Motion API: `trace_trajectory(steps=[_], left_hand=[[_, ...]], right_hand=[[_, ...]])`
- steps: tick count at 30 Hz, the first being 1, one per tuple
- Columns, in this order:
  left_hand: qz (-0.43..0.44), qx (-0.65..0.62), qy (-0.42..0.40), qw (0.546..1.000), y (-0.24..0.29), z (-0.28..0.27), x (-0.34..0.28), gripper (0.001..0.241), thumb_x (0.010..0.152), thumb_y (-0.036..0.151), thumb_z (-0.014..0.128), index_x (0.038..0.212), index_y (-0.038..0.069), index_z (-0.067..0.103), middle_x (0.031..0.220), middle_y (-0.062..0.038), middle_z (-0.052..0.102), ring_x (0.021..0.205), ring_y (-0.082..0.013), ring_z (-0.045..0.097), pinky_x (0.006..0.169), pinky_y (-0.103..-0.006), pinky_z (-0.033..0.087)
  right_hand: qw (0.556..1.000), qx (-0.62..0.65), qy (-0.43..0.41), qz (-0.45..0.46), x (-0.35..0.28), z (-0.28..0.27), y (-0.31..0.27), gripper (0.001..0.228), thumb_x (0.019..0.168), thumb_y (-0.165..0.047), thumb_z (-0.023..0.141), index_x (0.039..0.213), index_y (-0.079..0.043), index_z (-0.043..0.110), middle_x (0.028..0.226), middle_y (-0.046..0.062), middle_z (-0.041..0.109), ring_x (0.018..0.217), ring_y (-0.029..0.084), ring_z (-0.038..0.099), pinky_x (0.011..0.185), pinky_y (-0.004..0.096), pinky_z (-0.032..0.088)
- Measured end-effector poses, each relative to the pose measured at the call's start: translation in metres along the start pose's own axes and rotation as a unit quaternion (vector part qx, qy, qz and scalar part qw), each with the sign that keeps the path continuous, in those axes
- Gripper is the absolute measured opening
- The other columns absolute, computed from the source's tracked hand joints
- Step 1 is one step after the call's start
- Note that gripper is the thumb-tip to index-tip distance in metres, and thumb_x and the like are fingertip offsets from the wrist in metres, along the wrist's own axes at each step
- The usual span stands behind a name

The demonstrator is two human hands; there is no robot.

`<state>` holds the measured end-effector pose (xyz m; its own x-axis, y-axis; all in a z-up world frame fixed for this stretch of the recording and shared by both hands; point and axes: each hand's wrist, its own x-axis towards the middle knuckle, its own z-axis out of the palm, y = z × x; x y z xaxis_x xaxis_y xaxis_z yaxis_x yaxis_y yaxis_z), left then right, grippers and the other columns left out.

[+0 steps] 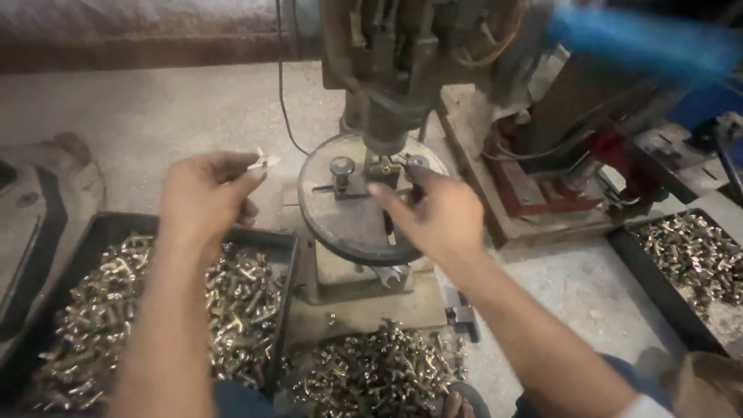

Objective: The person places small metal hook fasteners one at a time into the jig of a foot-operated press machine, pulls the blue-handled lever to press each piece, and moves the pressed pieces into a tray beside the machine, repeating the cycle continuously.

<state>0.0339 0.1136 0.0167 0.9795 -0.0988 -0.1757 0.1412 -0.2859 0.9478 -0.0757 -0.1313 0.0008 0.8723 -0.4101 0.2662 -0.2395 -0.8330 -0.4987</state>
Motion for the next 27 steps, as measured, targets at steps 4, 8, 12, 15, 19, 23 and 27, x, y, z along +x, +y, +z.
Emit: trace_trajectory(steps=[4, 8, 12, 15, 19, 23, 27], left_hand=[[0.052, 0.003, 0.006, 0.999, 0.009, 0.028, -0.029, 0.025, 0.088, 0.008, 0.073, 0.113, 0.01, 0.076, 0.096, -0.007, 0.079, 0.052, -0.0095, 0.062, 0.045, -0.0259, 0.051], [0.043, 0.006, -0.046, 0.998, 0.008, 0.05, -0.035, 0.022, 0.088, 0.01, 0.074, 0.109, 0.011, 0.079, 0.095, -0.007, 0.08, 0.05, -0.0116, 0.057, 0.042, -0.0283, 0.048], [0.218, 0.016, -0.073, 0.973, -0.029, 0.088, -0.015, 0.022, 0.088, 0.014, 0.076, 0.109, 0.014, 0.08, 0.101, -0.007, 0.081, 0.063, -0.0076, 0.067, 0.053, -0.0252, 0.056], [0.262, 0.022, -0.07, 0.962, -0.026, 0.107, -0.019, 0.022, 0.088, 0.017, 0.076, 0.11, 0.018, 0.08, 0.103, -0.006, 0.081, 0.065, -0.0071, 0.073, 0.055, -0.0264, 0.058], [0.199, 0.068, 0.003, 0.978, -0.01, 0.122, -0.028, 0.023, 0.084, 0.022, 0.08, 0.106, 0.017, 0.079, 0.099, -0.004, 0.08, 0.052, -0.0157, 0.071, 0.044, -0.0342, 0.051], [0.258, 0.075, 0.077, 0.96, -0.01, 0.13, -0.023, 0.019, 0.088, 0.024, 0.081, 0.1, 0.008, 0.079, 0.086, -0.008, 0.081, 0.055, -0.0147, 0.072, 0.051, -0.0294, 0.055], [0.311, 0.083, 0.093, 0.942, -0.011, 0.129, -0.016, 0.023, 0.083, 0.022, 0.084, 0.094, 0.003, 0.078, 0.081, -0.012, 0.08, 0.06, -0.0144, 0.073, 0.055, -0.0306, 0.057]], right_hand=[[0.968, -0.134, 0.179, -0.118, 0.01, 0.033, -0.001, 0.062, 0.085, -0.066, 0.073, 0.074, -0.005, 0.071, 0.058, 0.01, 0.064, 0.052, 0.031, 0.066, 0.049, 0.044, 0.052], [0.971, -0.114, 0.164, -0.129, -0.012, 0.005, 0.001, 0.056, 0.083, -0.063, 0.073, 0.077, -0.007, 0.074, 0.057, 0.008, 0.066, 0.049, 0.029, 0.065, 0.048, 0.043, 0.051], [0.992, -0.102, -0.07, -0.025, -0.034, -0.04, 0.004, 0.051, 0.088, -0.06, 0.067, 0.103, -0.012, 0.076, 0.056, 0.009, 0.07, 0.043, 0.02, 0.063, 0.04, 0.036, 0.048], [0.99, -0.105, -0.093, -0.008, -0.04, -0.069, 0.012, 0.051, 0.089, -0.055, 0.068, 0.115, -0.011, 0.076, 0.062, 0.009, 0.072, 0.041, 0.015, 0.062, 0.037, 0.033, 0.046], [0.997, -0.071, -0.023, -0.029, -0.045, -0.099, 0.023, 0.051, 0.09, -0.047, 0.069, 0.121, -0.007, 0.072, 0.076, 0.008, 0.074, 0.039, 0.01, 0.062, 0.032, 0.028, 0.044], [0.958, 0.012, 0.13, -0.254, -0.045, -0.128, 0.023, 0.04, 0.108, -0.037, 0.063, 0.122, -0.001, 0.069, 0.089, 0.011, 0.072, 0.057, 0.004, 0.065, 0.038, 0.014, 0.047], [0.847, -0.255, 0.284, -0.37, -0.02, -0.161, 0.022, 0.02, 0.108, -0.013, 0.069, 0.121, 0.002, 0.071, 0.094, 0.018, 0.071, 0.079, 0.026, 0.068, 0.069, 0.04, 0.054]])
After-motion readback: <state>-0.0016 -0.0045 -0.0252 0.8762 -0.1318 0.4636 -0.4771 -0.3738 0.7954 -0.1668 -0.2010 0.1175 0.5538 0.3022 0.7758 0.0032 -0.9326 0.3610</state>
